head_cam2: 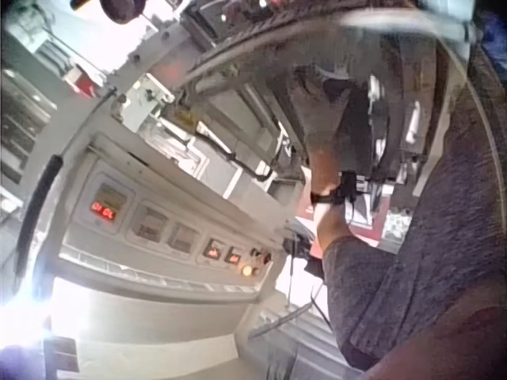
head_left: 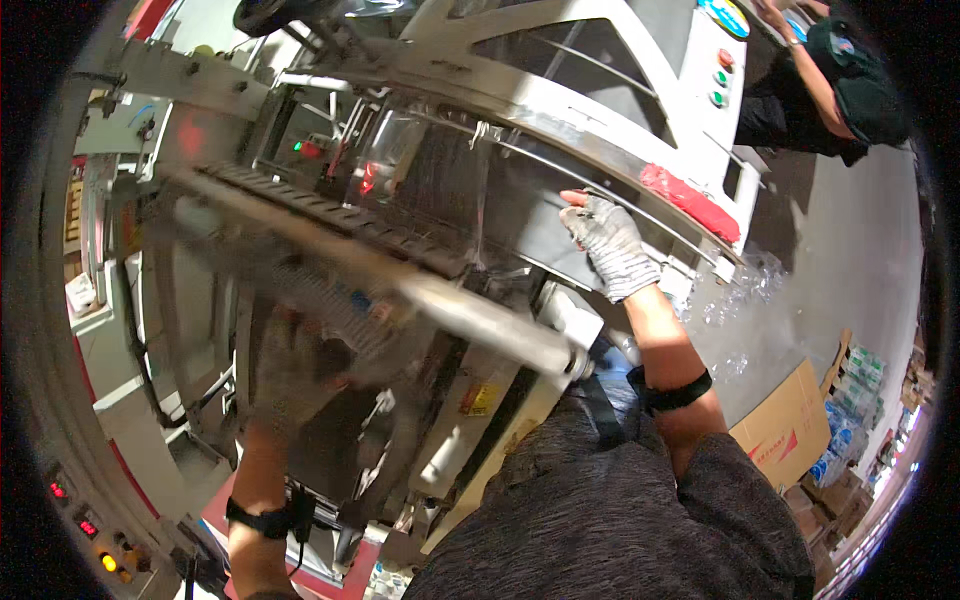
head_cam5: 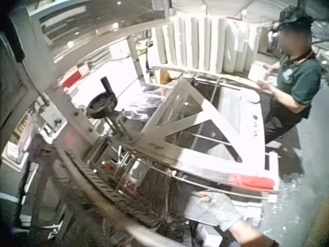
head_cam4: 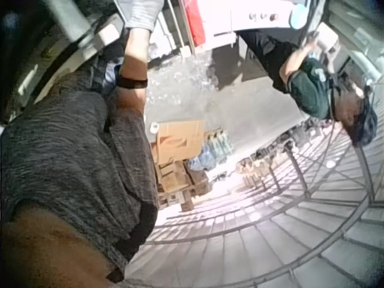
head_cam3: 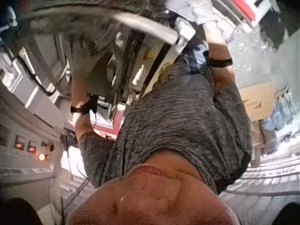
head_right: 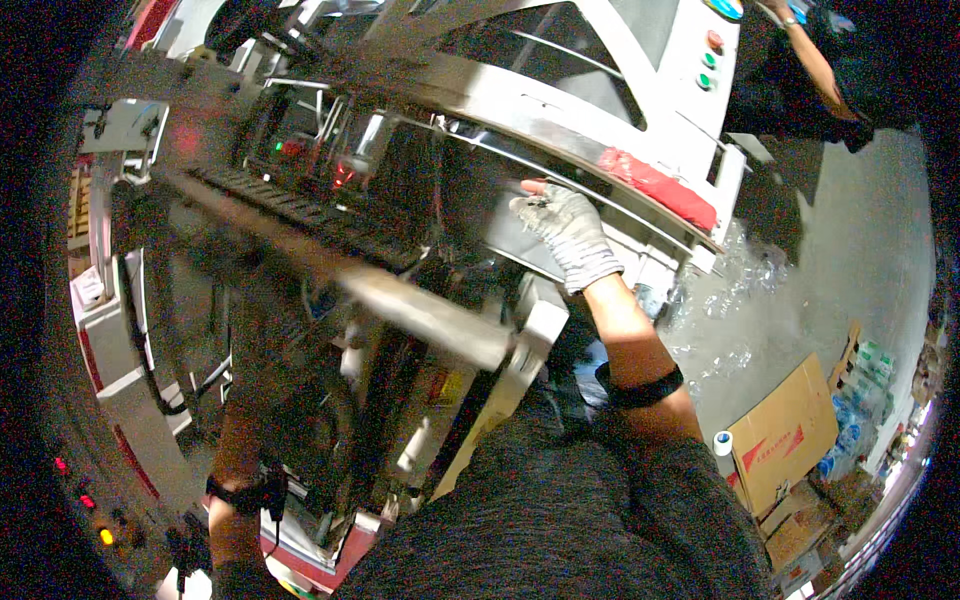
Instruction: Operating an industrial shrink-wrap packaging machine to wrap circular tape products.
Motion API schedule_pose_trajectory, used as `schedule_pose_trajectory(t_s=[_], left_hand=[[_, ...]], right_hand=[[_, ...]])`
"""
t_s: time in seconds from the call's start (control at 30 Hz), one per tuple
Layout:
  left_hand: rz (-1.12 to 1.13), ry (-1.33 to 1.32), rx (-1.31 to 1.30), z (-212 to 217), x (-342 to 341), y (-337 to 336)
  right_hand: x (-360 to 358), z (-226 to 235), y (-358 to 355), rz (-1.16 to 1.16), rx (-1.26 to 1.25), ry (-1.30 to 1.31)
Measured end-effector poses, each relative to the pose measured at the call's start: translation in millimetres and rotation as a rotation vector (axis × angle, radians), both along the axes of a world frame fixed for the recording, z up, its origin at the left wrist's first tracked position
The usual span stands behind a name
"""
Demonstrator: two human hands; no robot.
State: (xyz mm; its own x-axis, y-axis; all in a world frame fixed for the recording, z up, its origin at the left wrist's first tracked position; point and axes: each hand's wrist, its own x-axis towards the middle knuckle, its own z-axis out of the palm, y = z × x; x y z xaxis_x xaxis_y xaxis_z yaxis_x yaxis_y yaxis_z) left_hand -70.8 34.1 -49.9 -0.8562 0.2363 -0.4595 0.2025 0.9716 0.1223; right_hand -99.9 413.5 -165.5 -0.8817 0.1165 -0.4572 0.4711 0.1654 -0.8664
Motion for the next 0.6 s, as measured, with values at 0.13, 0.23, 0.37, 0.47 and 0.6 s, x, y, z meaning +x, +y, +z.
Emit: schedule_pose_trajectory(t_s=[0.13, 0.23, 0.37, 0.47, 0.6], left_hand=[[-0.238, 0.142, 0.160, -55.3, -2.2, -0.4], [-0.285, 0.123, 0.148, -70.4, -4.5, 16.9], [-0.306, 0.151, 0.109, -95.1, -7.5, 20.6], [-0.253, 0.140, 0.160, -100.3, -6.8, 13.9], [-0.303, 0.223, 0.126, -111.6, -6.8, 12.0]], right_hand=[[-10.3, 2.9, -15.8, 0.082, 0.181, 0.009], [-13.0, -24.8, -7.5, 0.272, 0.423, 0.051], [-8.8, -51.5, -2.1, 0.672, 1.389, 0.473], [-14.3, -43.0, -8.7, 0.621, 1.139, 0.388], [-10.9, -81.6, -0.9, 0.586, 1.157, 0.325]])
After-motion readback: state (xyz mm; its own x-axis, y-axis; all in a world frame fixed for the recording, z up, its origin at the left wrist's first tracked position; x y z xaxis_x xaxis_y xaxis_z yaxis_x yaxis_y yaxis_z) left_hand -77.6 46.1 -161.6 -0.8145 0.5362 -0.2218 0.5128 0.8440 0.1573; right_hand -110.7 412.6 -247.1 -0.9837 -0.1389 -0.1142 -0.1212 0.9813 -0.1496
